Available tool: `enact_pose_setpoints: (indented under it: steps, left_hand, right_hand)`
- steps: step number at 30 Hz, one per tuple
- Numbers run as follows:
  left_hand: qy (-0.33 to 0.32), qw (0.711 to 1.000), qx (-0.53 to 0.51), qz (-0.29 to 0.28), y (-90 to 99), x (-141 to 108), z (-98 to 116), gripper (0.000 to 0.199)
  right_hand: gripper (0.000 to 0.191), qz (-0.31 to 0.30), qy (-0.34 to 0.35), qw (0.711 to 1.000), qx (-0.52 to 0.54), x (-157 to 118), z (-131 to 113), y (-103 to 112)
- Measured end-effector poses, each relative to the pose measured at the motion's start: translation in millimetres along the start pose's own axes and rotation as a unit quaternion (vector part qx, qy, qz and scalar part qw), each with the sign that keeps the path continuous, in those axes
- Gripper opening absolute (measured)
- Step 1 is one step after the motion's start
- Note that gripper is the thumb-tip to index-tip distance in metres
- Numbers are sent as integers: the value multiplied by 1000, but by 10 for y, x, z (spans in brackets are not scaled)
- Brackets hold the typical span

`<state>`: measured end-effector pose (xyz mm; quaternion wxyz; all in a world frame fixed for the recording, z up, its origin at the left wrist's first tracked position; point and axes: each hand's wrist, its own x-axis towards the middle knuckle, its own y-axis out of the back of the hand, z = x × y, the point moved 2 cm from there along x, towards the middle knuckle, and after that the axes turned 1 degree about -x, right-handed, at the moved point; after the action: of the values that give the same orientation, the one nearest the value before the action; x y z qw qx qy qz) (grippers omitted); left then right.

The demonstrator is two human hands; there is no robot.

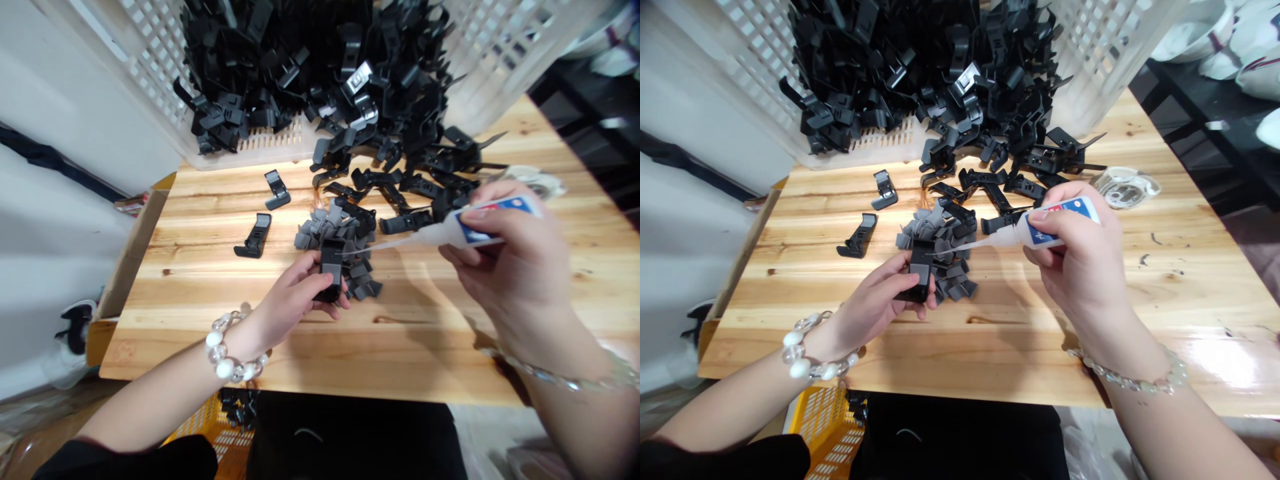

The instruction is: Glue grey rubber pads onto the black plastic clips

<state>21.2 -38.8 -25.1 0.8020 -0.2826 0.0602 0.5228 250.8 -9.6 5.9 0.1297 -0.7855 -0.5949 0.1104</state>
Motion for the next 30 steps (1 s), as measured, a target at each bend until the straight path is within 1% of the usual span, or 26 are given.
enact_pose_setpoints:
  steps: [12,30]
  left_hand:
    - [2,1000,2,17,-19,-11,16,9]
    - [12,1000,8,25,-41,-22,32,12]
  right_hand:
    - [18,6,-7,1000,-1,2,2,-4]
    - [19,17,-22,1000,-7,-15,2,-30]
